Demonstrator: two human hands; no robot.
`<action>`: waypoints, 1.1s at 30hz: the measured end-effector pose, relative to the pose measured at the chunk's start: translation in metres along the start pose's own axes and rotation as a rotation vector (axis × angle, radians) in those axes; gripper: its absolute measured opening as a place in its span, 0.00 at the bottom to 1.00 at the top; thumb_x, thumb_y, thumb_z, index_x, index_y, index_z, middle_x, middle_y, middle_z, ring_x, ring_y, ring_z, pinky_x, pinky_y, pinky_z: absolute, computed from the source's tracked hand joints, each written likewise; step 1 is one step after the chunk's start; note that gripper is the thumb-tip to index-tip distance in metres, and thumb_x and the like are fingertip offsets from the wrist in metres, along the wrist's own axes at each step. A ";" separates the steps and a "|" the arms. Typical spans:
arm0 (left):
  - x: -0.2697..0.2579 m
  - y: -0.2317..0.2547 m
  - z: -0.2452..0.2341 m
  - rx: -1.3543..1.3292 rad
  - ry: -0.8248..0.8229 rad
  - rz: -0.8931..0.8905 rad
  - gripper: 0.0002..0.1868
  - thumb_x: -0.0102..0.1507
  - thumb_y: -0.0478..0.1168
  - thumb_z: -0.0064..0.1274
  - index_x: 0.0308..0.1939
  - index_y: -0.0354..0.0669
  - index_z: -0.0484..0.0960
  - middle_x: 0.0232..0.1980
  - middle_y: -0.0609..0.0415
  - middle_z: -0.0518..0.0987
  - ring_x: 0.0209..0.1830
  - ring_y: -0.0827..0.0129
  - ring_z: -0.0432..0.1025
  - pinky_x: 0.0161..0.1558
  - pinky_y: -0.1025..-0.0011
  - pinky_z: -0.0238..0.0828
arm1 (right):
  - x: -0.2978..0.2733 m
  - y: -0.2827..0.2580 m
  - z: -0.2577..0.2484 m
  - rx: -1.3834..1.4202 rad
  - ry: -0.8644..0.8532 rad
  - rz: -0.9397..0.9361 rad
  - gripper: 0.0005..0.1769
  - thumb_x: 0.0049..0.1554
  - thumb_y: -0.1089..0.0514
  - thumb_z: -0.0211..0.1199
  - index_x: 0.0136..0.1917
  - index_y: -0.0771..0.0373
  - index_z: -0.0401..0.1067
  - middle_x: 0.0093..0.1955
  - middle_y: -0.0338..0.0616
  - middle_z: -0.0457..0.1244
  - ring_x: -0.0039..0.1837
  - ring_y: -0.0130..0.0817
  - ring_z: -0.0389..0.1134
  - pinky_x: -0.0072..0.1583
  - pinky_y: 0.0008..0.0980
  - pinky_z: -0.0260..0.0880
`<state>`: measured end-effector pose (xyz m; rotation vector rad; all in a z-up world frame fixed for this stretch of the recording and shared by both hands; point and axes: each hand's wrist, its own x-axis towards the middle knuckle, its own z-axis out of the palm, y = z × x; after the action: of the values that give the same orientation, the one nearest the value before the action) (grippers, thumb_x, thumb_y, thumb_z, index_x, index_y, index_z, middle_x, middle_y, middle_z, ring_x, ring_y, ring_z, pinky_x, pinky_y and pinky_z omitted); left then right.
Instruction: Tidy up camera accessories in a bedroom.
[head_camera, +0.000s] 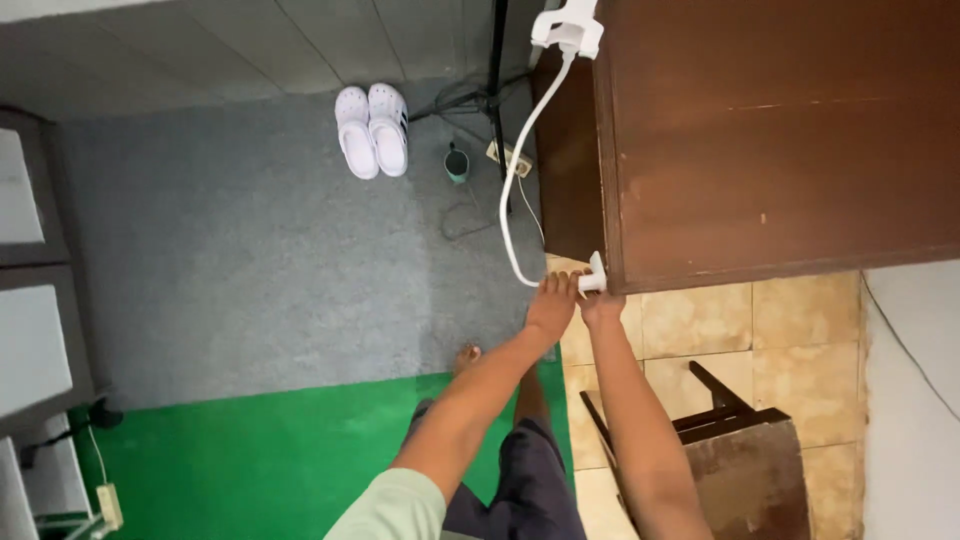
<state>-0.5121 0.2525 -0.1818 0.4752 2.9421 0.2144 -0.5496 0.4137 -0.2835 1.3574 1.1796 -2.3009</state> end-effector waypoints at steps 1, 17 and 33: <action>0.007 0.006 -0.001 -0.111 -0.090 -0.059 0.33 0.63 0.39 0.46 0.72 0.36 0.62 0.68 0.43 0.69 0.70 0.54 0.62 0.72 0.56 0.53 | 0.019 0.002 -0.008 0.186 -0.012 0.028 0.31 0.62 0.34 0.43 0.63 0.57 0.69 0.58 0.52 0.62 0.58 0.49 0.65 0.60 0.57 0.68; 0.051 -0.039 -0.013 -0.638 -0.171 -0.277 0.33 0.42 0.45 0.68 0.48 0.36 0.76 0.53 0.40 0.79 0.51 0.44 0.75 0.46 0.55 0.74 | 0.020 -0.002 0.004 0.136 0.064 0.136 0.23 0.60 0.37 0.49 0.56 0.51 0.73 0.44 0.43 0.66 0.47 0.39 0.67 0.56 0.52 0.72; 0.031 -0.037 -0.022 -0.905 -0.305 -0.268 0.29 0.56 0.55 0.62 0.50 0.39 0.73 0.44 0.42 0.81 0.49 0.48 0.76 0.49 0.53 0.72 | 0.003 -0.014 0.005 0.052 0.035 0.095 0.22 0.58 0.38 0.54 0.56 0.54 0.68 0.41 0.48 0.63 0.51 0.53 0.66 0.55 0.60 0.71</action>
<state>-0.5564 0.2253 -0.1701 -0.0261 2.2455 1.2176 -0.5620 0.4203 -0.2777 1.4451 1.0486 -2.2655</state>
